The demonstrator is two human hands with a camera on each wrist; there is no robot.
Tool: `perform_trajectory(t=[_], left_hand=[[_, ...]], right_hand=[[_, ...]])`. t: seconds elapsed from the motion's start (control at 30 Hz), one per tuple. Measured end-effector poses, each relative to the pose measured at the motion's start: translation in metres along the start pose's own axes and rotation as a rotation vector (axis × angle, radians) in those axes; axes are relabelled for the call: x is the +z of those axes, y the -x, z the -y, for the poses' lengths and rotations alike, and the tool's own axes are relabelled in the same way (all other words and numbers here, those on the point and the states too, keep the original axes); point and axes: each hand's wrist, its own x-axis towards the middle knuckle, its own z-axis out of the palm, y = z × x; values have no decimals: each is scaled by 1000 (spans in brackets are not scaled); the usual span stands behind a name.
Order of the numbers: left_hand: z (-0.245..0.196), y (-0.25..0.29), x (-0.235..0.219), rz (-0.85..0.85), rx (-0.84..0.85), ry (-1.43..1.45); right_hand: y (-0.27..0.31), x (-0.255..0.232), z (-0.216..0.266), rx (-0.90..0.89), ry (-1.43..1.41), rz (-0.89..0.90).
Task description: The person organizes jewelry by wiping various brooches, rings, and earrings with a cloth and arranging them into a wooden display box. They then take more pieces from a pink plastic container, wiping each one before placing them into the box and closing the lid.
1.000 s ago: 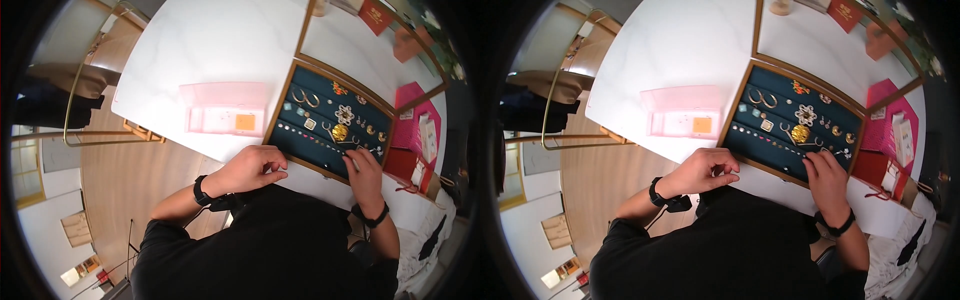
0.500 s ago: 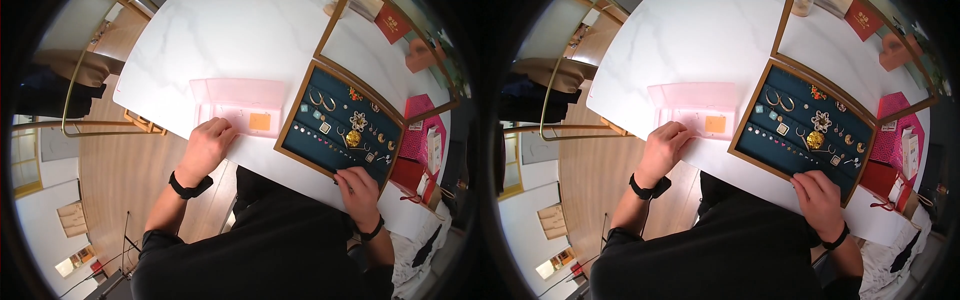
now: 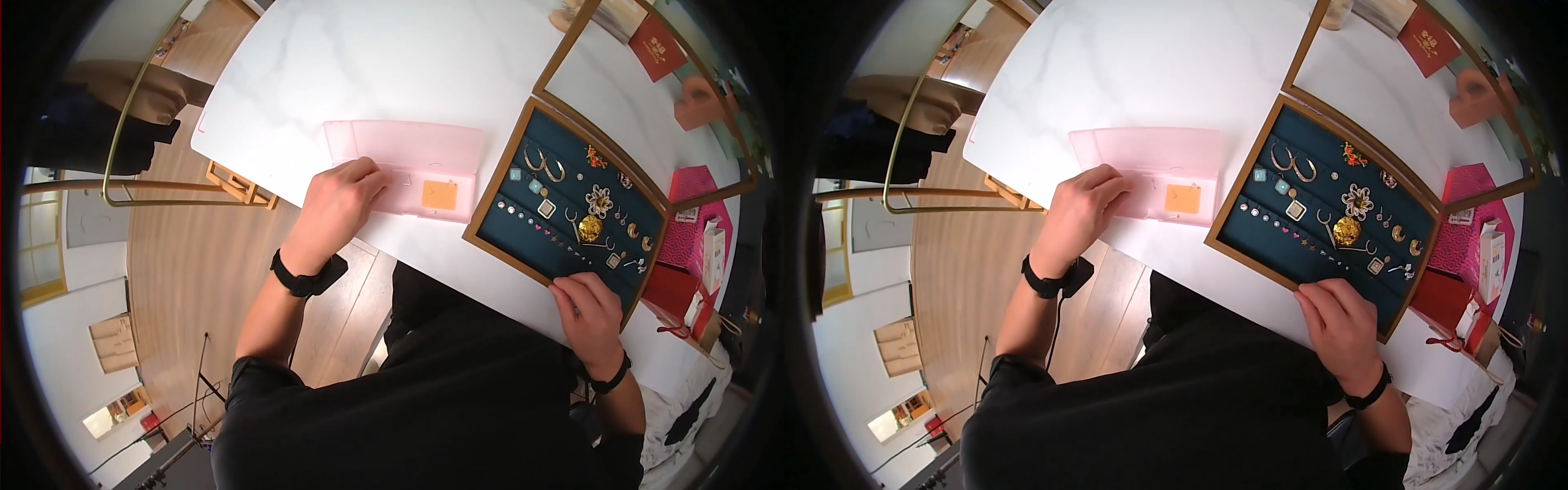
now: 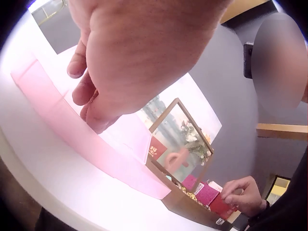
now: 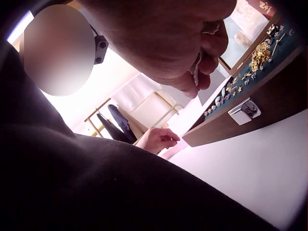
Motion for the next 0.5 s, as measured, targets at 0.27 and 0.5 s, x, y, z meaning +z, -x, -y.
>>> perform_trajectory(t=[0.27, 0.5], left_hand=[[-1, -10, 8, 73, 120, -129], [0, -12, 10, 110, 164, -174]], right_hand=[[3, -1, -2, 19, 7, 5], [-1, 0, -3, -6, 1, 7]])
